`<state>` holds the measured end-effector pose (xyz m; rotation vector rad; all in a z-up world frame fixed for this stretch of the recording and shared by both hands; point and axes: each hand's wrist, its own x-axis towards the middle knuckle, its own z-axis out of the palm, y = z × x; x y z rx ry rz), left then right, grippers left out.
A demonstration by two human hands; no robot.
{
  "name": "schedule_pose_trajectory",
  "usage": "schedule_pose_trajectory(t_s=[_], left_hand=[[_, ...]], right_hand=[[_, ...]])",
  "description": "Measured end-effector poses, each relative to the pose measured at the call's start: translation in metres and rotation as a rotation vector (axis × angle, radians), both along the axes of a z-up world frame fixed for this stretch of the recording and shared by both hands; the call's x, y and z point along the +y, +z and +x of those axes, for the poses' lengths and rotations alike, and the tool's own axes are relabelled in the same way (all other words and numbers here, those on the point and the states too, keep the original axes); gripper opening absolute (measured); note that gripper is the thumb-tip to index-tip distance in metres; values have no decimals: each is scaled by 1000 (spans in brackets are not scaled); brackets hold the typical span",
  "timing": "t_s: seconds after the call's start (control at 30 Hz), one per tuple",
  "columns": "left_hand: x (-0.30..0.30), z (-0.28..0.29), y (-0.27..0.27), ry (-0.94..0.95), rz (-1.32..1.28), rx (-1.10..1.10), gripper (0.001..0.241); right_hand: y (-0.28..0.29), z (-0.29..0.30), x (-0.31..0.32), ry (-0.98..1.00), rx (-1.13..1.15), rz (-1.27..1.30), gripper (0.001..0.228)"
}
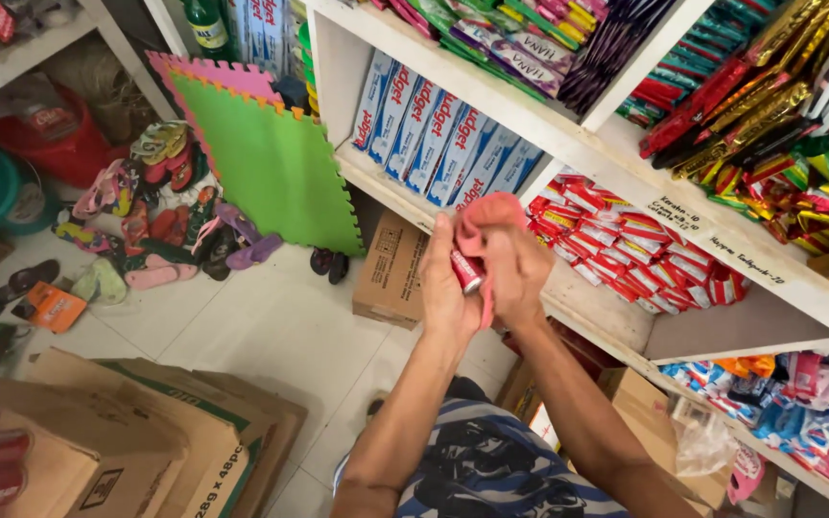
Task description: Wiping small retail products with a cloth and organizing them in a storage area.
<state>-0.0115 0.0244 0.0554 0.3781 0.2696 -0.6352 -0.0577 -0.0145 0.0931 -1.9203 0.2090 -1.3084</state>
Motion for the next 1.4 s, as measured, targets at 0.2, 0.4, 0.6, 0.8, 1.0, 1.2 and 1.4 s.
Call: schedule_pose_trajectory(t_s=[0.2,0.4,0.6,0.8,1.0,1.2,1.4], left_hand=[[-11,-11,3,4,74,160,32],[-29,9,-65,-131,453,38,40],[-39,-2,-88,-93,361,46,25],[-42,9,-118,-222,320,-71,22],[-7,6,-9,-331,686,-333,78],[-19,0,-83,-294,759,-392,57],[-15,-11,-48,-208,747,-577,27]], right_hand=[[18,16,-11,-18,-178,274,38],[-49,6,-8,-109,63,-165,7],[-34,-1,-32,-140,78,218,33],[-43,25,-2,-124,-196,669,7],[-55,14,-6,-1,13,261,22],[-83,8,-41,15,74,188,34],[-12,11,-24,-117,151,253,44]])
